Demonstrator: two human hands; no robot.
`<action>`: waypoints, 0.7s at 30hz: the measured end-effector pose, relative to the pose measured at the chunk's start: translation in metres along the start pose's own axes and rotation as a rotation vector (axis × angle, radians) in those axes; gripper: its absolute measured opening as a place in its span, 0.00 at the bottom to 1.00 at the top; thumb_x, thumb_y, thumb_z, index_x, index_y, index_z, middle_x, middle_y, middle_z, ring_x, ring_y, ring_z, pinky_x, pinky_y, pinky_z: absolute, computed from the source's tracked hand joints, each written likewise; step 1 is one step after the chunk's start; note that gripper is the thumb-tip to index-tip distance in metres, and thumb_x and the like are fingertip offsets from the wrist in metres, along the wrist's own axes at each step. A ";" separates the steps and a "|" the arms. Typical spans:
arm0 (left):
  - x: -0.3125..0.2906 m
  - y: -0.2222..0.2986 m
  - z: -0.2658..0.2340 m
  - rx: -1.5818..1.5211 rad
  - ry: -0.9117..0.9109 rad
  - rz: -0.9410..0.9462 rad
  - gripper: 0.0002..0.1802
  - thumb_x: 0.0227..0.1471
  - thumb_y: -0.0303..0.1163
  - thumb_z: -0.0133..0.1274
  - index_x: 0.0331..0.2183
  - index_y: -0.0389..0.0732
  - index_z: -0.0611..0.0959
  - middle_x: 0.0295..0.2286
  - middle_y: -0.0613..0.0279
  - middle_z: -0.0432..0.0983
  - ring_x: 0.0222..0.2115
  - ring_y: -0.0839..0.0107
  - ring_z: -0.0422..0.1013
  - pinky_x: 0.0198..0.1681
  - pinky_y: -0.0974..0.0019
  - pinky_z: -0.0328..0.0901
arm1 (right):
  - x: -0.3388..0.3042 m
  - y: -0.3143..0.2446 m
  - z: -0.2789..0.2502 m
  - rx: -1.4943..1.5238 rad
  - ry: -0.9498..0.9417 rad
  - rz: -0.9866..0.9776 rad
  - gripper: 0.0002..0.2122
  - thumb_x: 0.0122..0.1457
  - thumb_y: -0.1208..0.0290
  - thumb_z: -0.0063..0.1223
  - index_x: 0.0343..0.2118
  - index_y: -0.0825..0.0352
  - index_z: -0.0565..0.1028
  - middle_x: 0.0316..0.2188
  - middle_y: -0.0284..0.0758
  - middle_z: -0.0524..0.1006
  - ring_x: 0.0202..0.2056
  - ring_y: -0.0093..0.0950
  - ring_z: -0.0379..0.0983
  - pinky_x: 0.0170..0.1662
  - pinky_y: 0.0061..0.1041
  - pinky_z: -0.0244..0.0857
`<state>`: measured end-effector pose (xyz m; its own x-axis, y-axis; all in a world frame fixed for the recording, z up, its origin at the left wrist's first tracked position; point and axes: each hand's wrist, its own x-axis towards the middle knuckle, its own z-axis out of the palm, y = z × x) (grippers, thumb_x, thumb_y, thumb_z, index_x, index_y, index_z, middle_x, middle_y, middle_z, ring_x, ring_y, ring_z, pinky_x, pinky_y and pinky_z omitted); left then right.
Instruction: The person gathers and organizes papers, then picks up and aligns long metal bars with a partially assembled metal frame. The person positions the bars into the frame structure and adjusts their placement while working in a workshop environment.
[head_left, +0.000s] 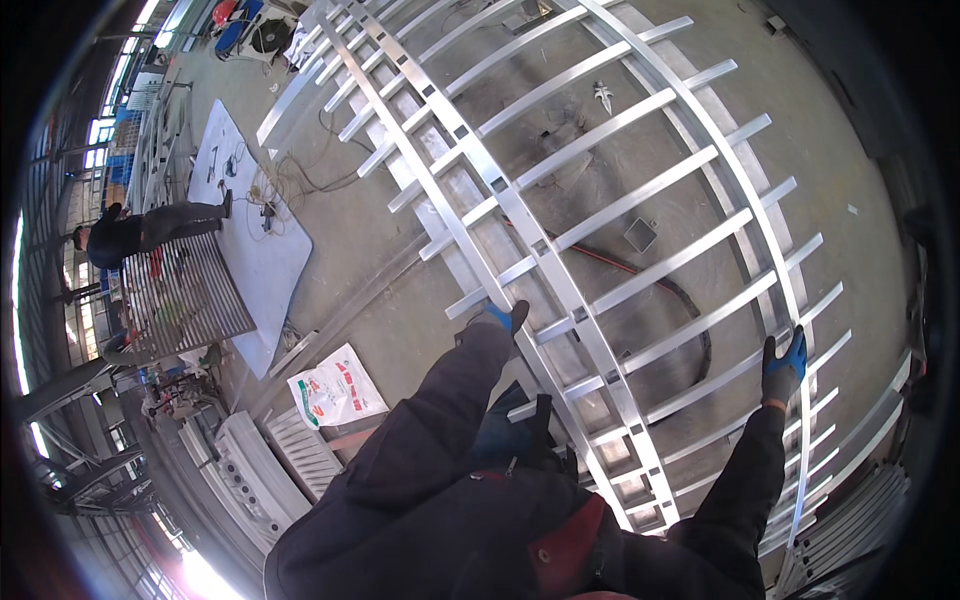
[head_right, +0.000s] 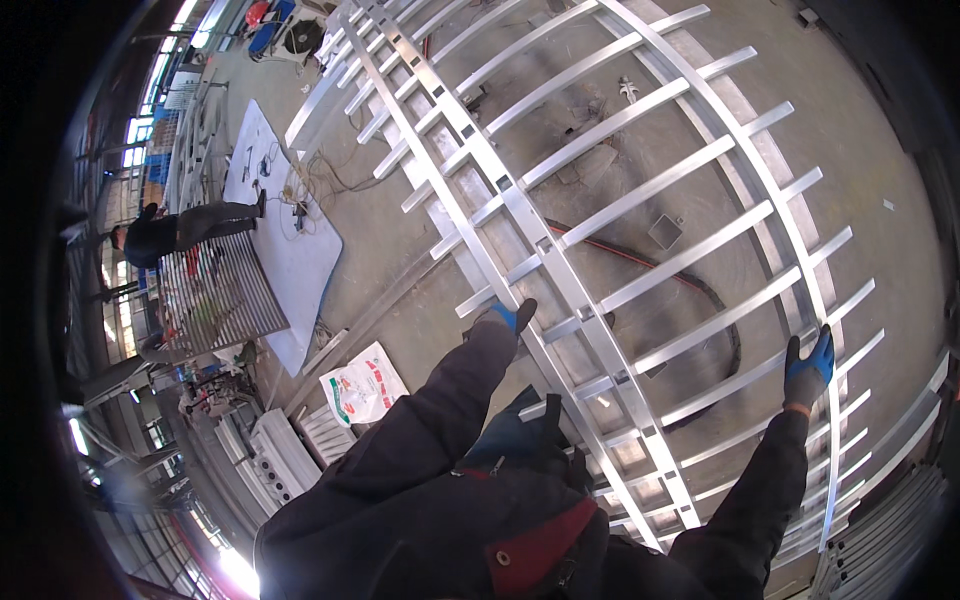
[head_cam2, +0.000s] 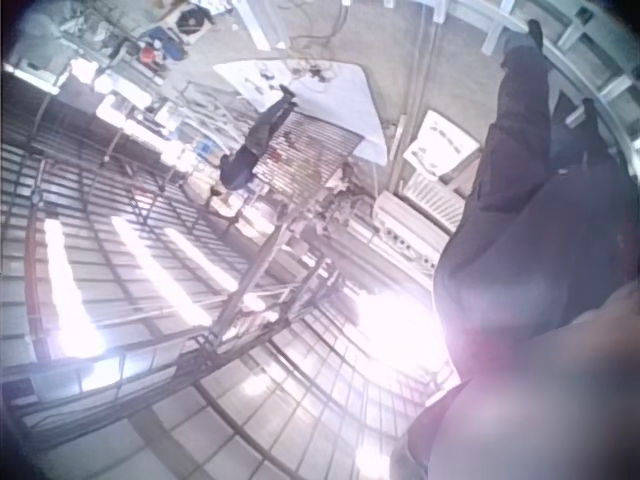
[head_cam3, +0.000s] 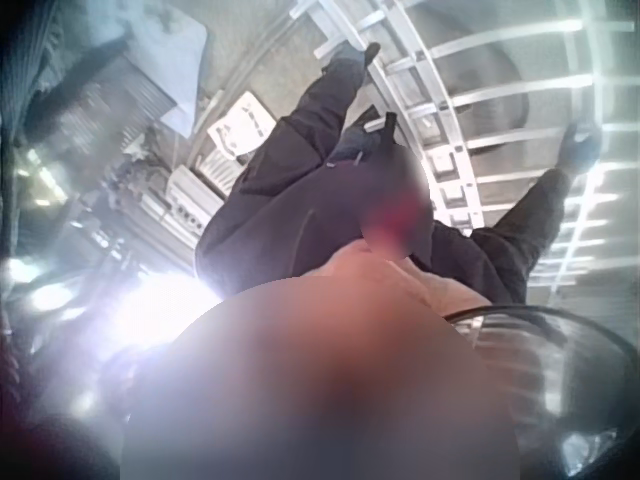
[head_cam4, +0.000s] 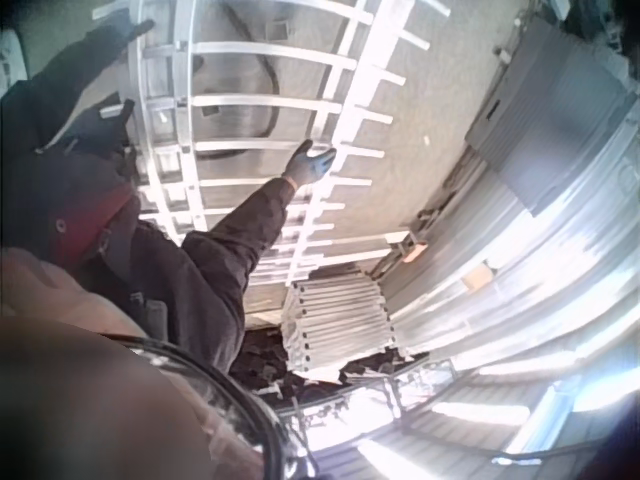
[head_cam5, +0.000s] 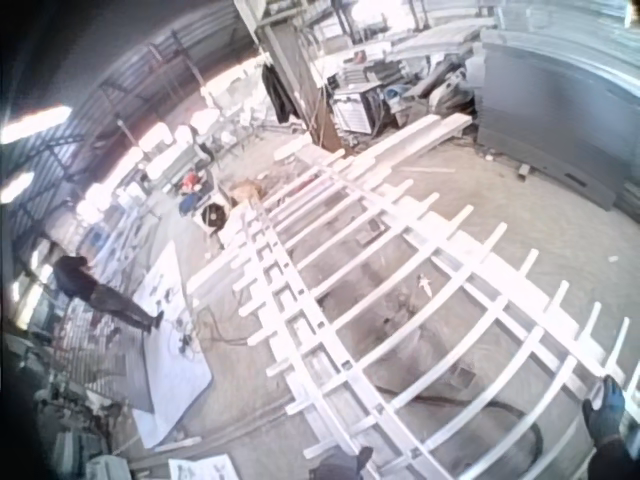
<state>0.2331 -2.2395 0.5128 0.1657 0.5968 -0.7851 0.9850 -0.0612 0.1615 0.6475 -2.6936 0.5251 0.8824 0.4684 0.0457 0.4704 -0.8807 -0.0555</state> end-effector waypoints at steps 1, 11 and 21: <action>0.000 -0.001 0.001 0.010 0.002 -0.013 0.44 0.54 0.66 0.50 0.59 0.40 0.76 0.55 0.41 0.73 0.57 0.45 0.69 0.59 0.50 0.64 | 0.004 0.004 0.002 -0.016 -0.002 -0.024 0.29 0.63 0.55 0.55 0.63 0.68 0.68 0.58 0.50 0.72 0.56 0.50 0.70 0.59 0.42 0.65; 0.002 0.002 -0.002 0.127 0.015 -0.054 0.43 0.55 0.66 0.49 0.58 0.41 0.77 0.55 0.42 0.74 0.57 0.45 0.69 0.59 0.49 0.64 | 0.000 0.050 0.018 -0.169 -0.094 0.106 0.31 0.55 0.72 0.57 0.65 0.60 0.65 0.55 0.47 0.74 0.53 0.48 0.72 0.57 0.42 0.68; 0.006 -0.015 0.004 0.040 -0.019 0.011 0.41 0.57 0.64 0.49 0.57 0.39 0.77 0.54 0.42 0.75 0.57 0.46 0.70 0.58 0.50 0.65 | 0.050 0.070 0.036 -0.113 -0.320 0.255 0.14 0.58 0.64 0.59 0.46 0.62 0.78 0.44 0.46 0.80 0.48 0.48 0.76 0.50 0.45 0.71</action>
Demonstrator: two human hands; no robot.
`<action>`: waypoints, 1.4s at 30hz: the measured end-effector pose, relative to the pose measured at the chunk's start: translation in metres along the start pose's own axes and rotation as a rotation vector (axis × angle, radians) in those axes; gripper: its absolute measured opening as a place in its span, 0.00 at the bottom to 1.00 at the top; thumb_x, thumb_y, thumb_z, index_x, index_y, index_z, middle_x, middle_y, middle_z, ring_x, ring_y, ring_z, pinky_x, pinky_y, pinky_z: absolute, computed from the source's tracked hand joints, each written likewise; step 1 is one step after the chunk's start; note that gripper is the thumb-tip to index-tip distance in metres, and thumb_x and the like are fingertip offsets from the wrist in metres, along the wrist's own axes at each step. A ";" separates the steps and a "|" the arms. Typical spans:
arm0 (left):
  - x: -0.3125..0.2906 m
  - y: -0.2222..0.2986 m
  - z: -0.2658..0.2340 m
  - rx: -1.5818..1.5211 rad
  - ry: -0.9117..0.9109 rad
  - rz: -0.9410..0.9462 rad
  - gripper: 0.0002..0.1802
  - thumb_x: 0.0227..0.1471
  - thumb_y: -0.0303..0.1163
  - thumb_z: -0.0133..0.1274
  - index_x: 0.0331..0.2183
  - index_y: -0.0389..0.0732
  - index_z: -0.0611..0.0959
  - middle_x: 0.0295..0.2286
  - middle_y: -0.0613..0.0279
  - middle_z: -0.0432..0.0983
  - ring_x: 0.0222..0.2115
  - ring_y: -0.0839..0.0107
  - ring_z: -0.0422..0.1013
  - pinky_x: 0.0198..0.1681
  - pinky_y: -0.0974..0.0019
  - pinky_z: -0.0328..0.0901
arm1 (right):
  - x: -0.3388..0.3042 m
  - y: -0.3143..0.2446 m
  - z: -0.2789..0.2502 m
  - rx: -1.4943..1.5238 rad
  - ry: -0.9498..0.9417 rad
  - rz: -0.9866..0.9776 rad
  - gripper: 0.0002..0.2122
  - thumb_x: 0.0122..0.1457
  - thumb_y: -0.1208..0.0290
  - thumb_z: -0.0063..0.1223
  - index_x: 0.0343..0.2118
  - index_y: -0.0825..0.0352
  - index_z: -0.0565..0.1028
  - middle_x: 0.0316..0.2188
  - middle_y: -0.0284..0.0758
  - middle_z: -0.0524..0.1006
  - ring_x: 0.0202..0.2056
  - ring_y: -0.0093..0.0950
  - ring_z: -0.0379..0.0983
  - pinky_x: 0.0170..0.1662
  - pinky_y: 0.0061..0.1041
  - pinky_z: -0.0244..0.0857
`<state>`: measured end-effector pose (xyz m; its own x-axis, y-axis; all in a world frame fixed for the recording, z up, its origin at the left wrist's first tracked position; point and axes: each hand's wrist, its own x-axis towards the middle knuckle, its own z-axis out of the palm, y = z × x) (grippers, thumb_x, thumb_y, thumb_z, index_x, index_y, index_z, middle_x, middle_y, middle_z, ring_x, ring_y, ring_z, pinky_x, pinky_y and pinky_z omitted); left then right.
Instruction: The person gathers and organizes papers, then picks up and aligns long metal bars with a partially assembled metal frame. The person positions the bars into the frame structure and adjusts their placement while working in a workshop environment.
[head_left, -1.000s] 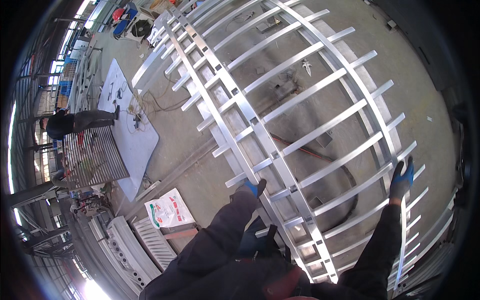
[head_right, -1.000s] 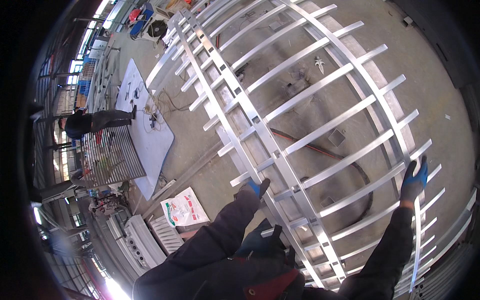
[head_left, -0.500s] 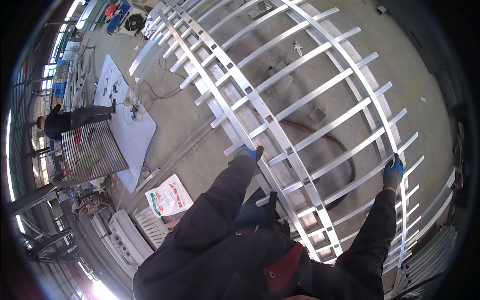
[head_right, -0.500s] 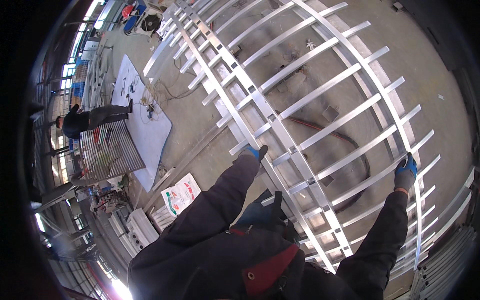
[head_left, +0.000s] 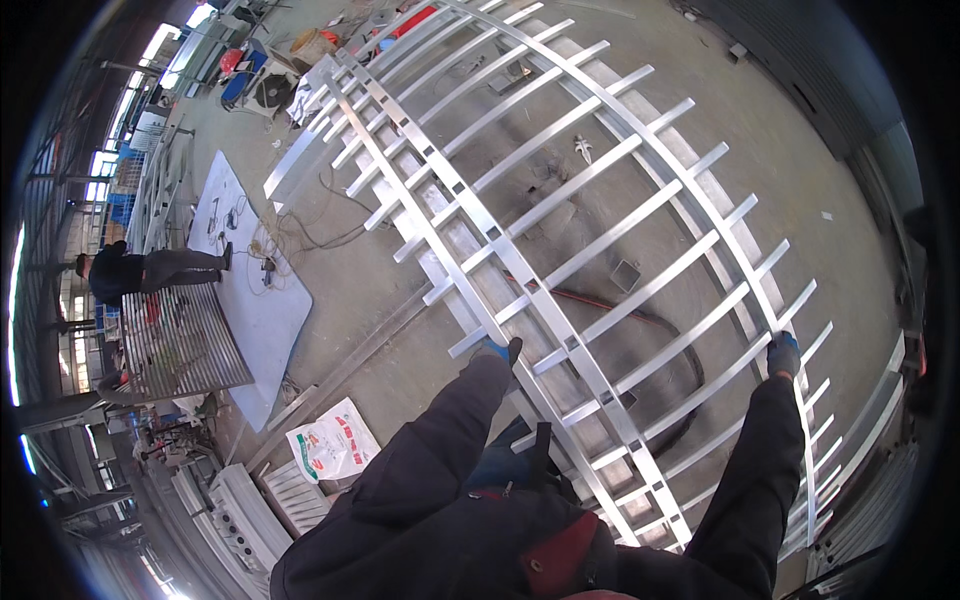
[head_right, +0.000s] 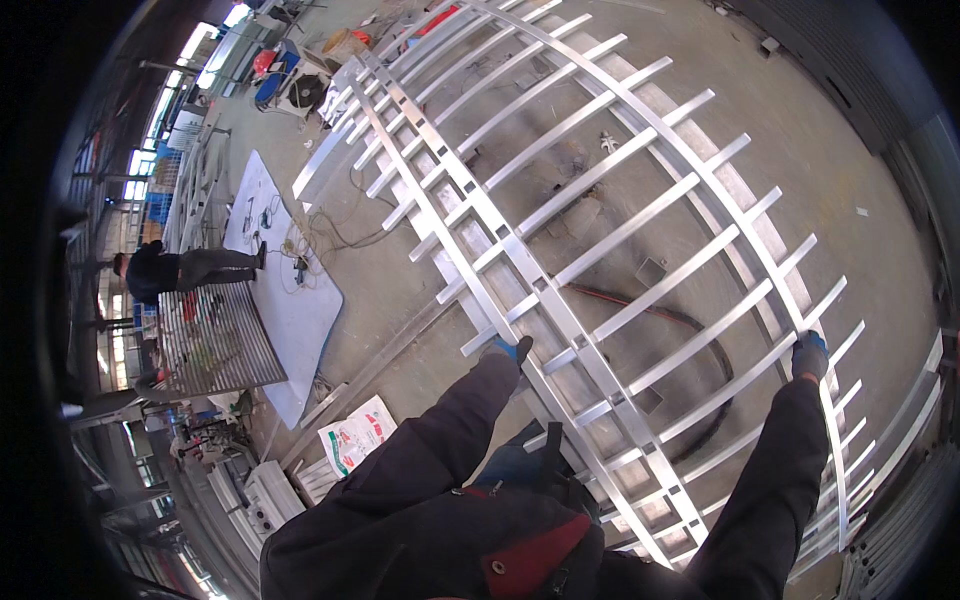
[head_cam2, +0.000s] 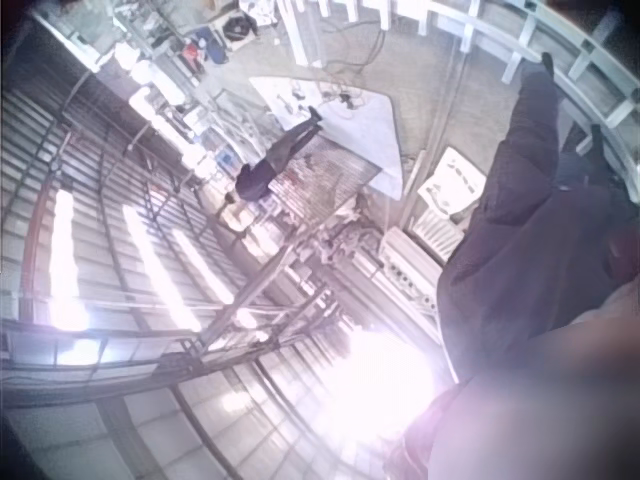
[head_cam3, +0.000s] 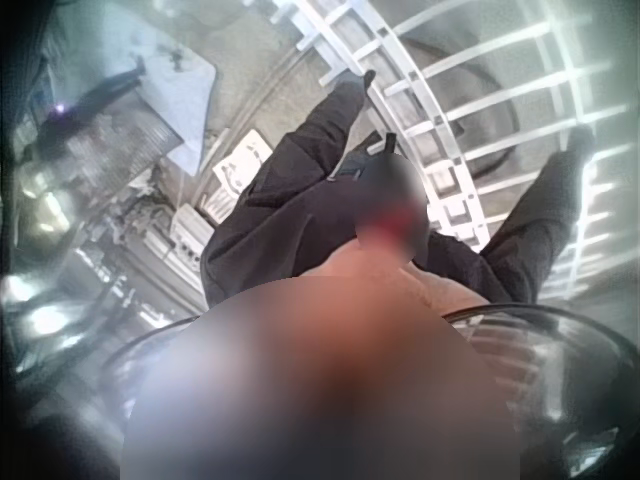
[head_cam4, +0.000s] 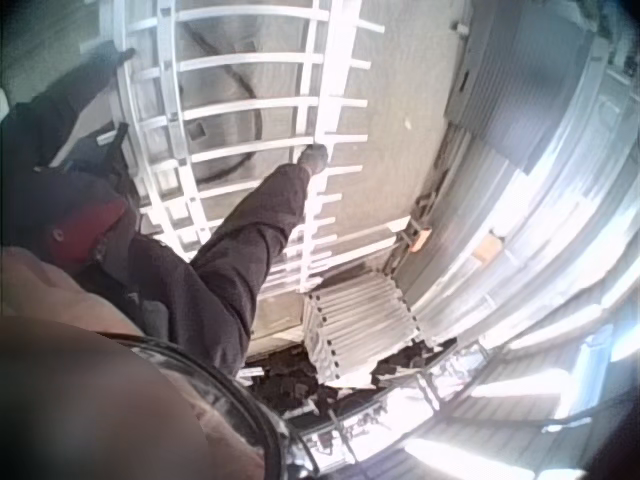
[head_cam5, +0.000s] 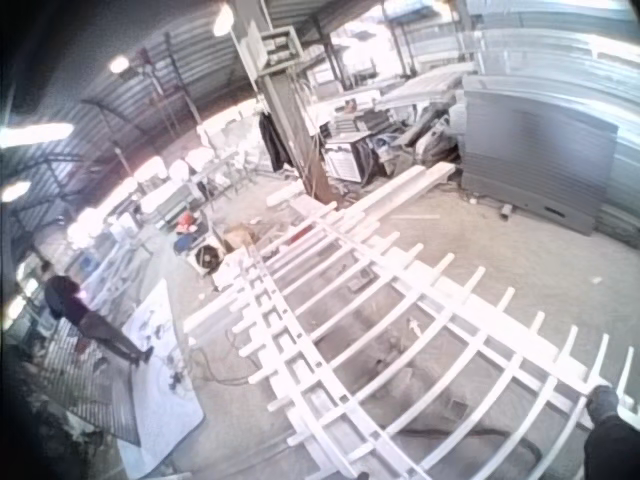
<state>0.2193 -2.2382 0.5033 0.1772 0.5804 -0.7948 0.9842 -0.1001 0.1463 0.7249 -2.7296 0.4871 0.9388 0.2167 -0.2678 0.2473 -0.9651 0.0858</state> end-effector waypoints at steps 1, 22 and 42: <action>-0.004 0.000 0.001 -0.019 -0.012 -0.019 0.41 0.57 0.64 0.49 0.57 0.39 0.77 0.54 0.42 0.75 0.57 0.46 0.70 0.58 0.50 0.65 | -0.002 0.000 0.001 0.017 0.043 -0.088 0.14 0.58 0.64 0.59 0.46 0.62 0.78 0.42 0.45 0.81 0.46 0.49 0.77 0.49 0.46 0.71; 0.027 -0.026 0.029 -0.017 0.144 0.158 0.38 0.60 0.62 0.47 0.52 0.36 0.79 0.40 0.46 0.79 0.41 0.52 0.74 0.44 0.53 0.68 | -0.025 -0.004 -0.009 0.149 0.056 -0.003 0.21 0.59 0.61 0.60 0.55 0.60 0.75 0.49 0.45 0.78 0.51 0.46 0.75 0.53 0.43 0.70; 0.016 -0.023 0.022 -0.012 0.191 0.175 0.37 0.60 0.60 0.51 0.53 0.35 0.78 0.45 0.45 0.81 0.47 0.51 0.76 0.48 0.53 0.69 | -0.038 0.018 0.026 0.212 0.187 -0.202 0.19 0.56 0.67 0.60 0.50 0.66 0.77 0.43 0.47 0.80 0.47 0.47 0.76 0.51 0.44 0.70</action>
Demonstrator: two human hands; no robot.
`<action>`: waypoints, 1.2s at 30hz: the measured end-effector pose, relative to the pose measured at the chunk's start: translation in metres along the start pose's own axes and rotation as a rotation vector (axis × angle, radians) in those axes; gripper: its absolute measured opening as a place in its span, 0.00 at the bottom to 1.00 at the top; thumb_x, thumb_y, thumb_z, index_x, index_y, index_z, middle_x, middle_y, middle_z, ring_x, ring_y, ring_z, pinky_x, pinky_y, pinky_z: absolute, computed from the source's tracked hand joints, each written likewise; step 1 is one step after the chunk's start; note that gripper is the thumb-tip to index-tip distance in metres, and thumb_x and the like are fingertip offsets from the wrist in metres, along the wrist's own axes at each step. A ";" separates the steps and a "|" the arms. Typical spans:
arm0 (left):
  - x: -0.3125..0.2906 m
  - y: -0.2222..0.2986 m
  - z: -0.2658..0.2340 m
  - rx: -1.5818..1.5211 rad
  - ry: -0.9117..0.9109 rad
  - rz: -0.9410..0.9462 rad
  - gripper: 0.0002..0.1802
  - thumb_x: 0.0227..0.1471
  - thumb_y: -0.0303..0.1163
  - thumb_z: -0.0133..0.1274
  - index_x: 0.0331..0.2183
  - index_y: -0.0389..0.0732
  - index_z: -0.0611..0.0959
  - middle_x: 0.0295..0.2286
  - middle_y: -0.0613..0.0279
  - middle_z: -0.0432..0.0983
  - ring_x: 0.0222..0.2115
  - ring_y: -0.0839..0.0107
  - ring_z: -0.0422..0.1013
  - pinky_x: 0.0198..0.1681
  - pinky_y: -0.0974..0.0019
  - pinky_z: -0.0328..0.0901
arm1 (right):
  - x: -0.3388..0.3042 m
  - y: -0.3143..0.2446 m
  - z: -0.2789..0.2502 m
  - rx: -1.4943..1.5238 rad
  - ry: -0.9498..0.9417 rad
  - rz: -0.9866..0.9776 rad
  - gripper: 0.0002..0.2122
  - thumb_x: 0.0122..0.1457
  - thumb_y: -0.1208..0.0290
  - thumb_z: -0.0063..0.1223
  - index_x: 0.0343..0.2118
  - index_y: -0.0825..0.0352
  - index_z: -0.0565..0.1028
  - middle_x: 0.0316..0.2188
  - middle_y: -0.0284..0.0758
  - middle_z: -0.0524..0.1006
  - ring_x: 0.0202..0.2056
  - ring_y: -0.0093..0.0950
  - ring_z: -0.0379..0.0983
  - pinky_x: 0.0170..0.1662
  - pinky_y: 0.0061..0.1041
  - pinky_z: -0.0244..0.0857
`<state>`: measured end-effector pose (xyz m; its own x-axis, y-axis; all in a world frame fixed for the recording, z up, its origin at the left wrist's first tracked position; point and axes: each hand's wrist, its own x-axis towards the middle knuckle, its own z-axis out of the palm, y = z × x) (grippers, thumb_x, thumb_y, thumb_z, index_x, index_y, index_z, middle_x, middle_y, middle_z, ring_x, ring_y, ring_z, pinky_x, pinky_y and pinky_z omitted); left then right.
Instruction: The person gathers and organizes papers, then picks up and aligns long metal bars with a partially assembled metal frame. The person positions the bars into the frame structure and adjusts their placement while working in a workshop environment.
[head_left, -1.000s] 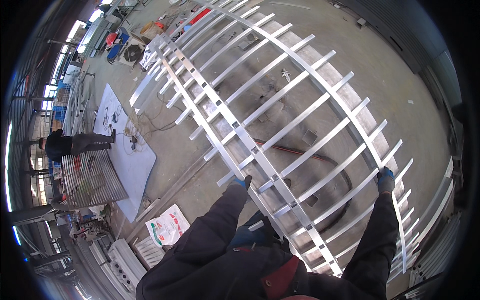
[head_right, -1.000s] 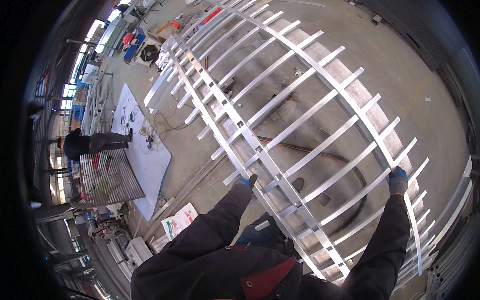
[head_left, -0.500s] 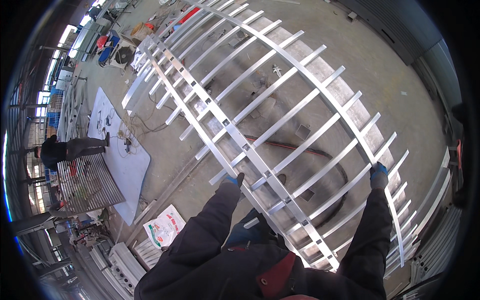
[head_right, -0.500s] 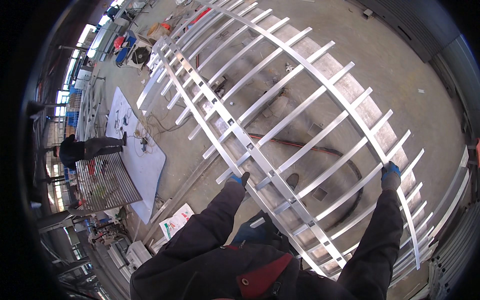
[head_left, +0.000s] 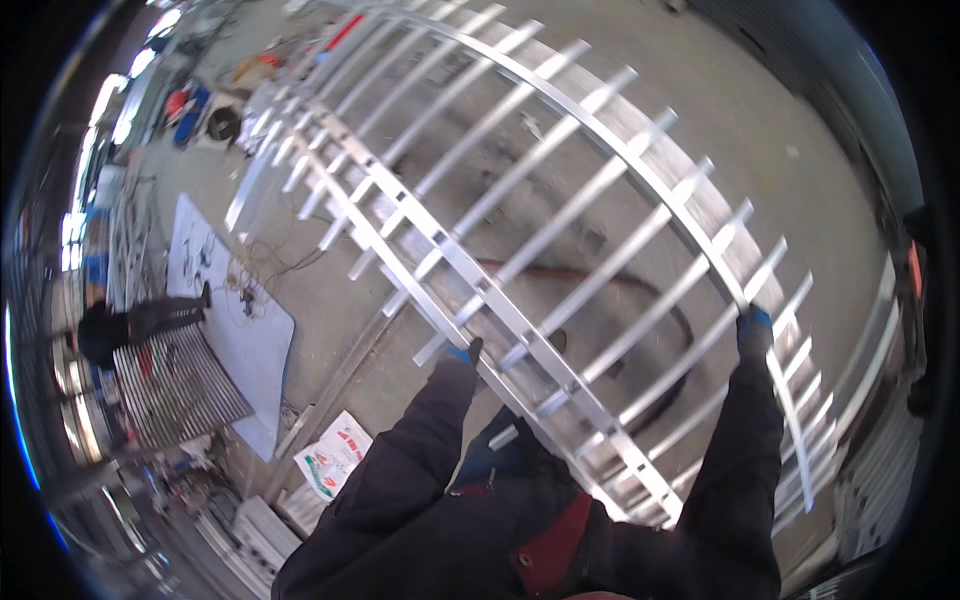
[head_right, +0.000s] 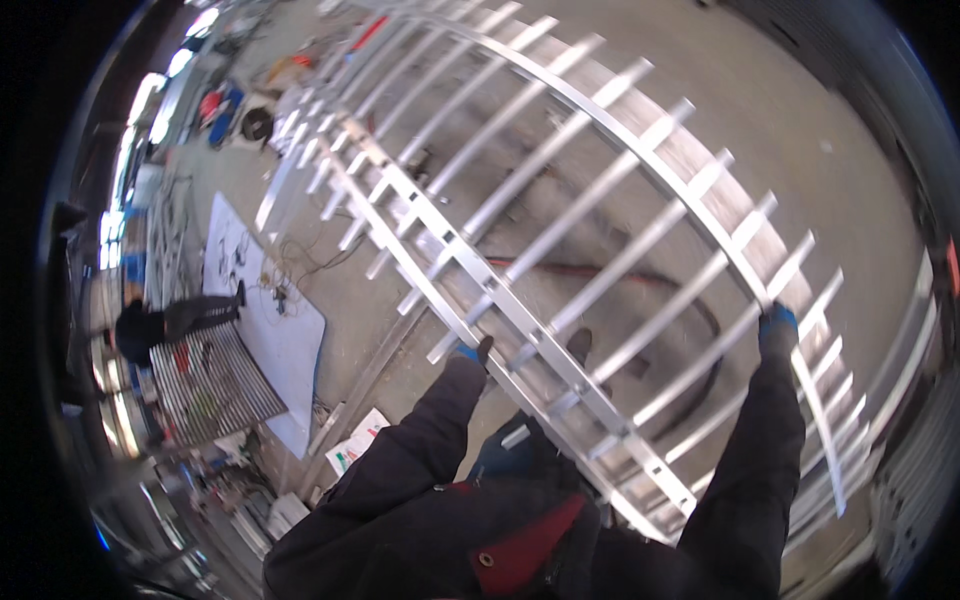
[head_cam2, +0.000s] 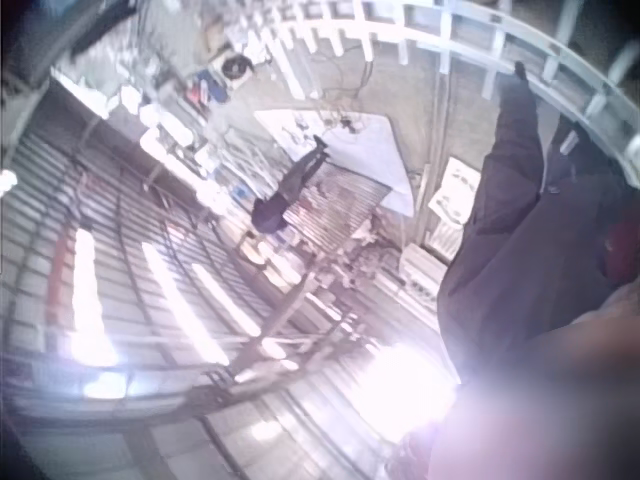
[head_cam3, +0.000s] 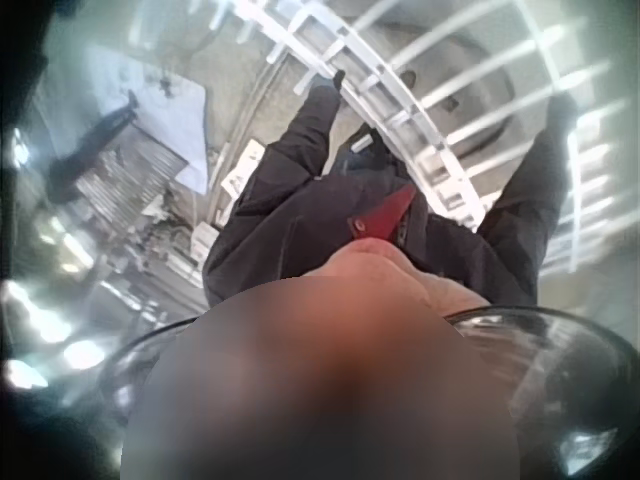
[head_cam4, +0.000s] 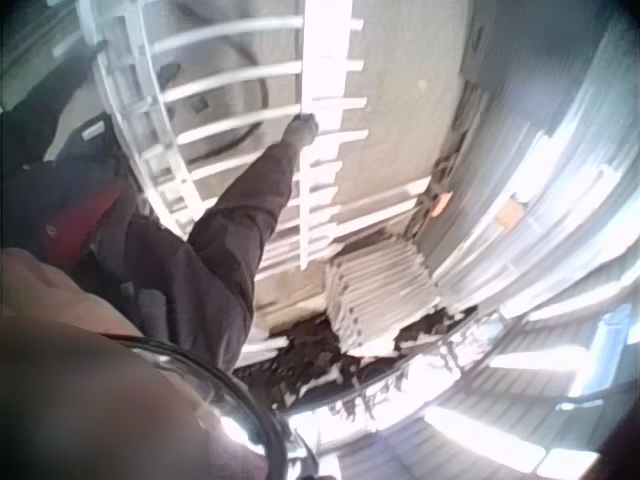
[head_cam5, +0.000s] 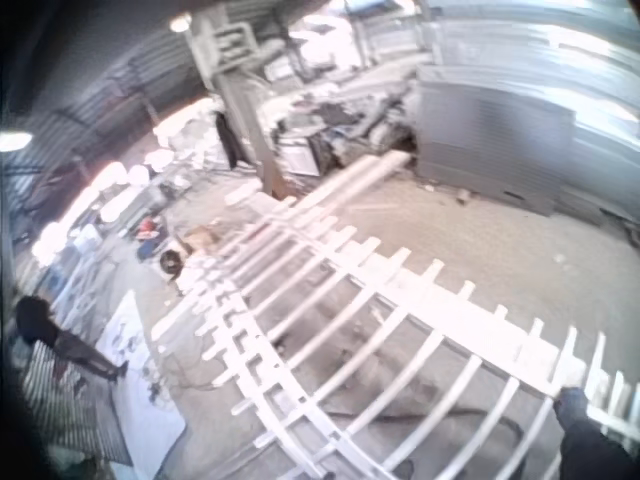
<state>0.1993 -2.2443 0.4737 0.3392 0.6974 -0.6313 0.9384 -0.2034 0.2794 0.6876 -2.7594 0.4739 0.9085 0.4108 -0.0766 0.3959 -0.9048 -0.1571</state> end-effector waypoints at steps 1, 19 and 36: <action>0.003 -0.003 0.001 0.009 -0.043 -0.003 0.37 0.59 0.60 0.51 0.52 0.35 0.78 0.44 0.46 0.80 0.46 0.52 0.76 0.47 0.53 0.69 | 0.000 -0.003 -0.001 -0.029 0.011 0.002 0.15 0.53 0.70 0.60 0.43 0.68 0.78 0.38 0.47 0.80 0.44 0.47 0.77 0.48 0.46 0.70; 0.014 -0.076 -0.012 -0.268 -0.271 -0.317 0.31 0.57 0.59 0.56 0.44 0.39 0.79 0.31 0.56 0.79 0.25 0.67 0.72 0.27 0.64 0.66 | -0.121 -0.085 -0.020 0.059 -0.214 0.386 0.17 0.59 0.63 0.55 0.50 0.61 0.78 0.46 0.43 0.80 0.50 0.41 0.77 0.53 0.34 0.70; -0.164 -0.169 0.040 0.054 -0.319 0.381 0.23 0.56 0.45 0.61 0.45 0.36 0.85 0.39 0.51 0.84 0.41 0.66 0.78 0.47 0.62 0.71 | -0.571 -0.207 -0.050 0.761 -0.348 0.549 0.16 0.65 0.55 0.52 0.47 0.59 0.81 0.41 0.47 0.82 0.44 0.45 0.80 0.46 0.37 0.72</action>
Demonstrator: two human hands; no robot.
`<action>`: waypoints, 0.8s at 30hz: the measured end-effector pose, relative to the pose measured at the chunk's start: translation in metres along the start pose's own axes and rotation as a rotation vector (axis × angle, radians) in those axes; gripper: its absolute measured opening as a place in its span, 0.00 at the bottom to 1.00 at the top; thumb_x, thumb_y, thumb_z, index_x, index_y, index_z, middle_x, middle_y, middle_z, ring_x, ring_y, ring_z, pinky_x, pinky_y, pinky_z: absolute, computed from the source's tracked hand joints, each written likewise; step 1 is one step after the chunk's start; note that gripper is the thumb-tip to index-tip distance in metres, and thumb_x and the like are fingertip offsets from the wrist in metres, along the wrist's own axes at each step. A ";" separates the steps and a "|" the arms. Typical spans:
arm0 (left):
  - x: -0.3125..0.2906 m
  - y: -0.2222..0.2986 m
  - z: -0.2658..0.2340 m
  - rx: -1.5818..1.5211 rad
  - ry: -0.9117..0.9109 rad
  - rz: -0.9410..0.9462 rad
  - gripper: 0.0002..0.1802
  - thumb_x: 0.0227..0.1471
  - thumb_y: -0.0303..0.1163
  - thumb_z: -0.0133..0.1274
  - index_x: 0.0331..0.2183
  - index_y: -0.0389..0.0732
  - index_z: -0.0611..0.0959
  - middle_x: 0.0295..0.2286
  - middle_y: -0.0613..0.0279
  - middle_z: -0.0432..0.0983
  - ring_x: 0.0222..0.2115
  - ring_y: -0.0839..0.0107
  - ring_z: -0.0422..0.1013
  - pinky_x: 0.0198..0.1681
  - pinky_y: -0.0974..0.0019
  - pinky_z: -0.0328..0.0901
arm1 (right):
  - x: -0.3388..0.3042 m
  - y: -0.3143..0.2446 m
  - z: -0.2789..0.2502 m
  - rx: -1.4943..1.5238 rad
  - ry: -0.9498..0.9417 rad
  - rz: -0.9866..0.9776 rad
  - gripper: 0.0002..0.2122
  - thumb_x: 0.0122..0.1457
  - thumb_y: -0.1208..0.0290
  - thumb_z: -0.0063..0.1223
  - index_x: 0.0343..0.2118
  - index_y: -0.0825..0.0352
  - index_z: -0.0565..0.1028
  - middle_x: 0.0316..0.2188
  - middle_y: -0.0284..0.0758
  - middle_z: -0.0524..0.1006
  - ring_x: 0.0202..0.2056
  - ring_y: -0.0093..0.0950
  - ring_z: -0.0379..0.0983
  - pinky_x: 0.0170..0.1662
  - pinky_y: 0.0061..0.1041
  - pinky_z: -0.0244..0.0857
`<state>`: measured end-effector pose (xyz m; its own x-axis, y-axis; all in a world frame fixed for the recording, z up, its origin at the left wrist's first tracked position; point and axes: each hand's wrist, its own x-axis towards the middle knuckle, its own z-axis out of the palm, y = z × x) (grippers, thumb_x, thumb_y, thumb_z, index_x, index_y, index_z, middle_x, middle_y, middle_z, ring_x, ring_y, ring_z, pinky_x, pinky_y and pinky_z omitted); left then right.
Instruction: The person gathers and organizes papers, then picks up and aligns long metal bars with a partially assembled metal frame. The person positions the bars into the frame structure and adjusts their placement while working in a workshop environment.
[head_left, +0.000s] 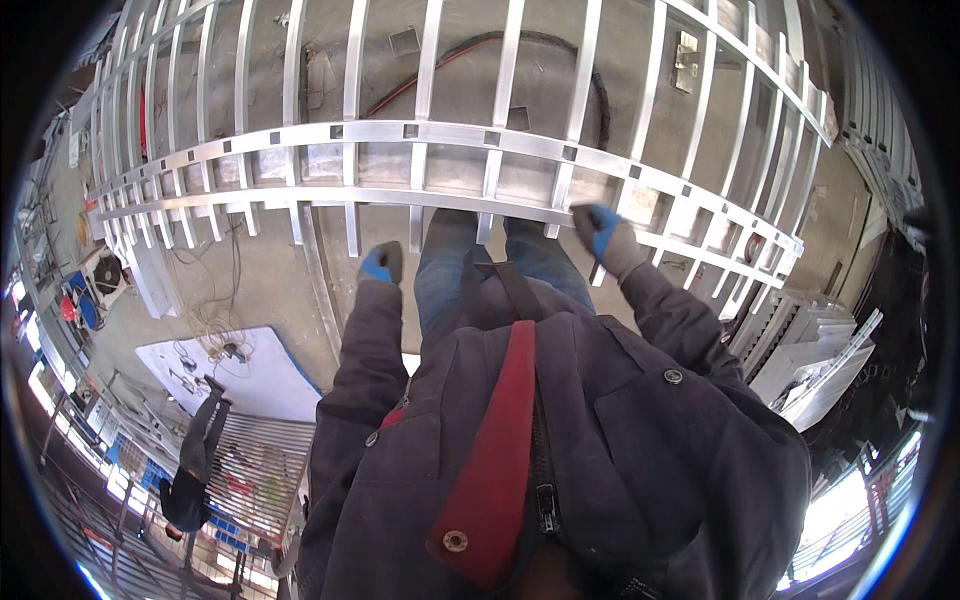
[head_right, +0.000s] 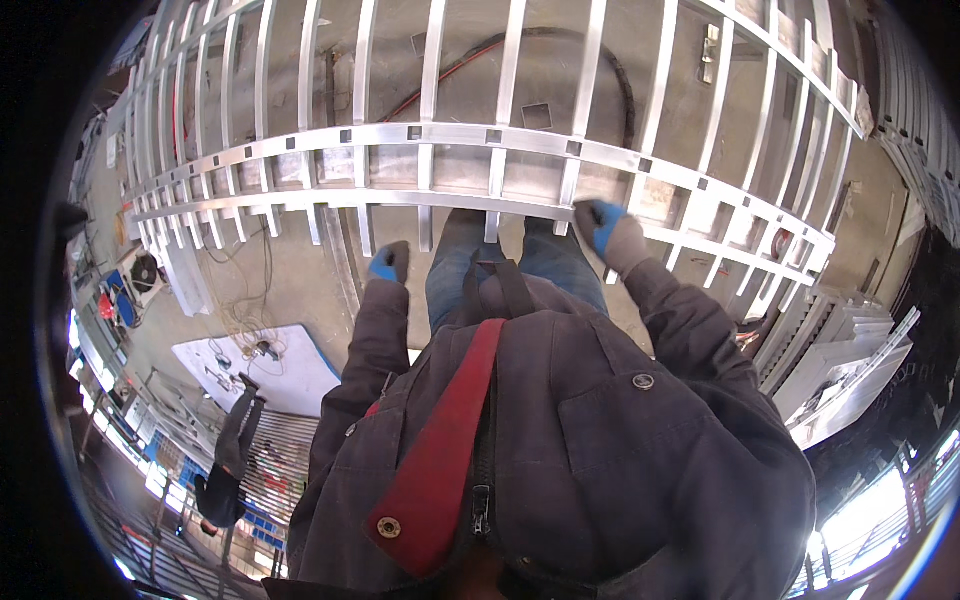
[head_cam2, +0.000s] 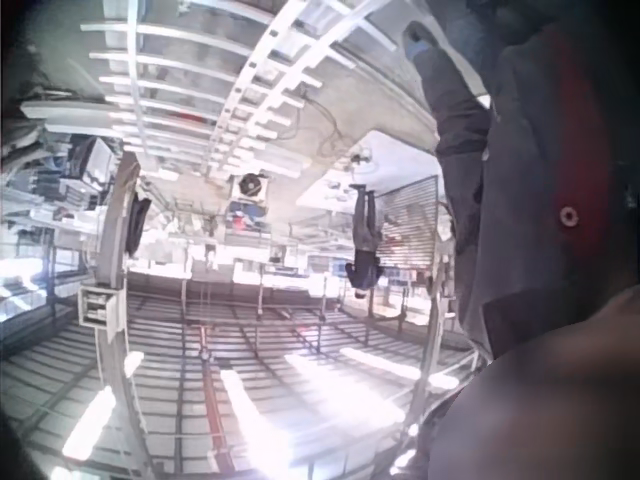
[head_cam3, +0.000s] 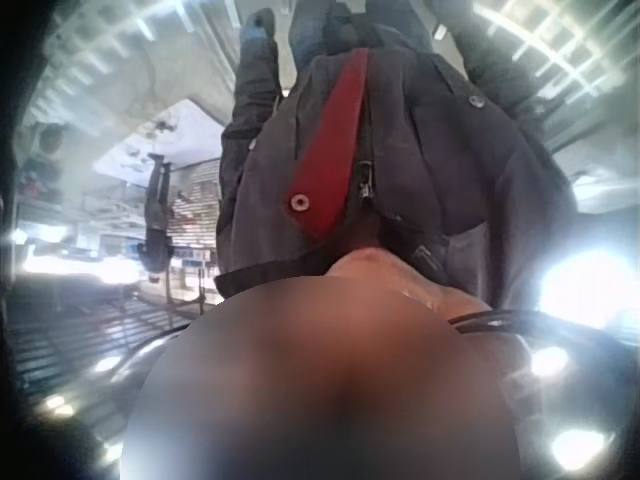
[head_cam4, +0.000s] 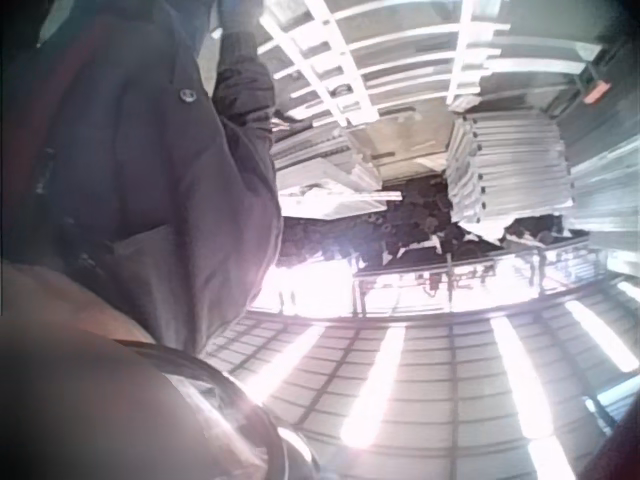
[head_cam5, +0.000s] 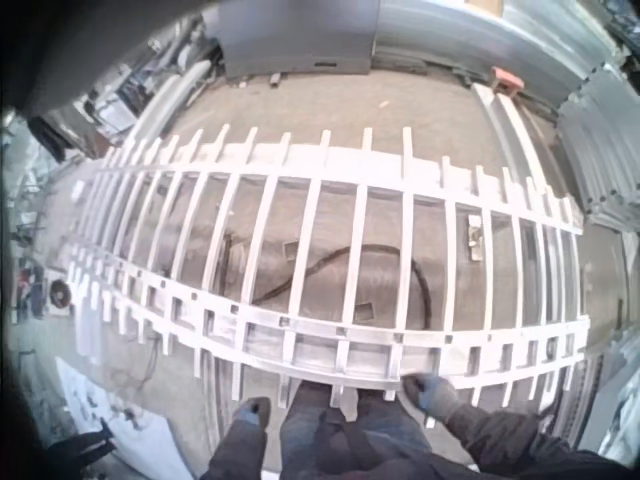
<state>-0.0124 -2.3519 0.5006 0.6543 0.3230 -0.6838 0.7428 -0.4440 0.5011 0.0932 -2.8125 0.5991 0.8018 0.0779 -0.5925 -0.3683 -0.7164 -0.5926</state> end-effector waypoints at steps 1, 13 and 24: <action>-0.008 0.003 0.013 -0.029 -0.045 0.053 0.21 0.57 0.43 0.61 0.45 0.37 0.85 0.37 0.56 0.83 0.40 0.68 0.77 0.46 0.63 0.71 | -0.018 0.007 0.009 -0.059 -0.135 0.092 0.18 0.64 0.52 0.51 0.48 0.59 0.81 0.43 0.48 0.81 0.46 0.46 0.79 0.48 0.38 0.71; -0.054 -0.033 0.003 -0.063 -0.438 0.106 0.34 0.55 0.32 0.52 0.63 0.40 0.70 0.48 0.52 0.78 0.42 0.67 0.75 0.44 0.67 0.70 | -0.104 0.022 0.150 0.067 -0.140 0.250 0.23 0.61 0.50 0.55 0.51 0.63 0.79 0.44 0.45 0.82 0.48 0.42 0.79 0.52 0.35 0.70; -0.113 -0.027 -0.055 -0.028 -0.188 0.190 0.22 0.58 0.35 0.53 0.53 0.37 0.81 0.43 0.49 0.82 0.44 0.65 0.78 0.50 0.63 0.70 | -0.026 0.030 0.026 -0.313 0.517 -0.013 0.28 0.63 0.53 0.54 0.59 0.70 0.72 0.54 0.48 0.77 0.55 0.45 0.74 0.59 0.38 0.66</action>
<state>-0.0986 -2.3306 0.5940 0.7467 0.0741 -0.6611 0.6143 -0.4580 0.6425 0.0492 -2.8183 0.5830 0.9591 -0.2029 -0.1972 -0.2636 -0.8939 -0.3625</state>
